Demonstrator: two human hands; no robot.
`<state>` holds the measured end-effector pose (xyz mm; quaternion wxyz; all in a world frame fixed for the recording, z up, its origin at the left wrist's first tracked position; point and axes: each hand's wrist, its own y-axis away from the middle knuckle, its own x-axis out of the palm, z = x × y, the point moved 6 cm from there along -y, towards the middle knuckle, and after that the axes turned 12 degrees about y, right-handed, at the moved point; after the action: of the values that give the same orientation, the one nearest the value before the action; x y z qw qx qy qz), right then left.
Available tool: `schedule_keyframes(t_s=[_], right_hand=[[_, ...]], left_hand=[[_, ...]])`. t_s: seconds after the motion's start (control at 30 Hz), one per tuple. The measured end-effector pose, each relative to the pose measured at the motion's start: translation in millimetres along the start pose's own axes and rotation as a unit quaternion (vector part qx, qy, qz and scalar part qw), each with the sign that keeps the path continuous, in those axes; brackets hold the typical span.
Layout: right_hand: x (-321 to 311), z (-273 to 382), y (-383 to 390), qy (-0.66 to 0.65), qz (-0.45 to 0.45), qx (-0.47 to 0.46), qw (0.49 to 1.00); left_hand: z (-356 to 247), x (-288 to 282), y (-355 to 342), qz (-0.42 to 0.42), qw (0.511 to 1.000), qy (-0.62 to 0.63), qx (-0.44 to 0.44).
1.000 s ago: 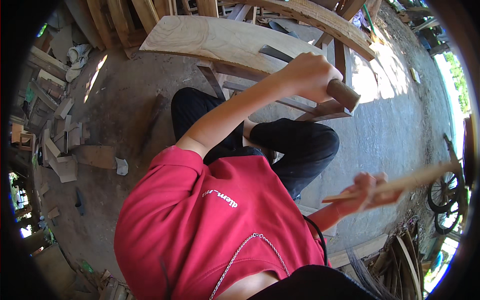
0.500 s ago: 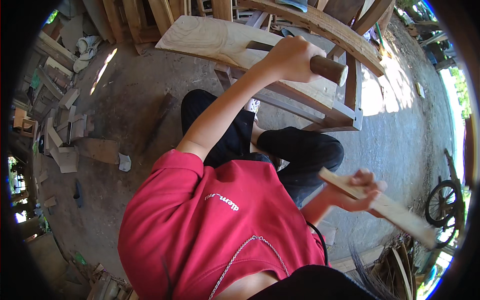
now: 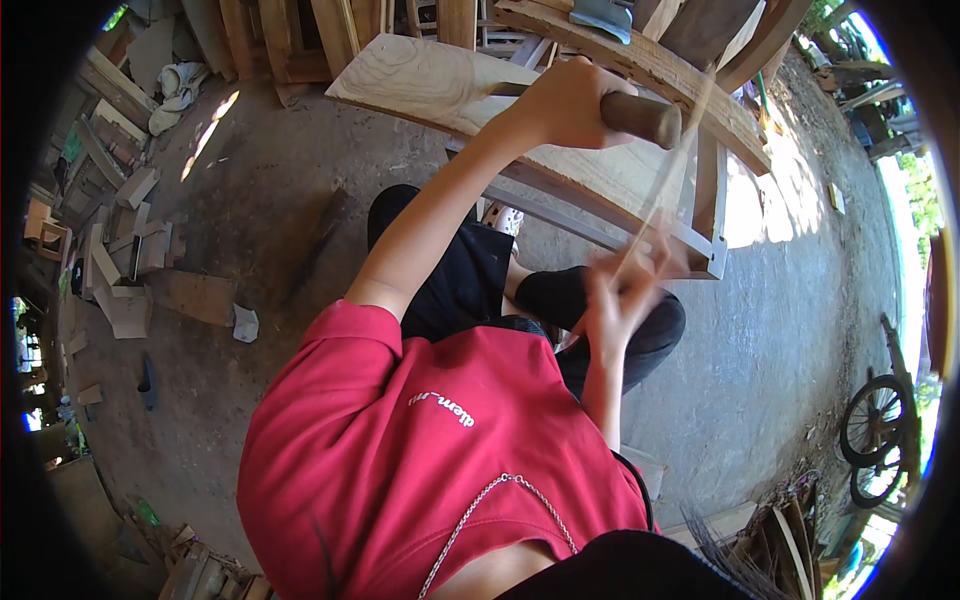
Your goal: Chiseling and sanding a piece of wood in a workshop.
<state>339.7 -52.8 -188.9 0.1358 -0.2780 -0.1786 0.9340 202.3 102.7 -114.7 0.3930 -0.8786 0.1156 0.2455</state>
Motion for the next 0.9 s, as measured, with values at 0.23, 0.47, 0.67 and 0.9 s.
schedule_keyframes(t_s=[0.23,0.47,0.67,0.9], right_hand=[[-69.6,9.8,-12.9,-0.281,-0.274,-0.002,0.92],[6.1,28.3,-19.6,-0.087,-0.006,-0.038,0.995],[-17.2,38.8,-31.8,-0.319,-0.235,-0.055,0.917],[41.4,62.1,-17.5,-0.131,-0.014,-0.068,0.989]], left_hand=[[15.6,-14.9,13.4,-0.003,0.999,-0.048,-0.02],[24.9,-25.5,11.9,0.015,0.995,-0.103,-0.003],[38.0,-44.5,13.2,0.022,0.997,-0.071,0.02],[51.4,-73.7,31.5,0.012,0.996,-0.081,0.018]])
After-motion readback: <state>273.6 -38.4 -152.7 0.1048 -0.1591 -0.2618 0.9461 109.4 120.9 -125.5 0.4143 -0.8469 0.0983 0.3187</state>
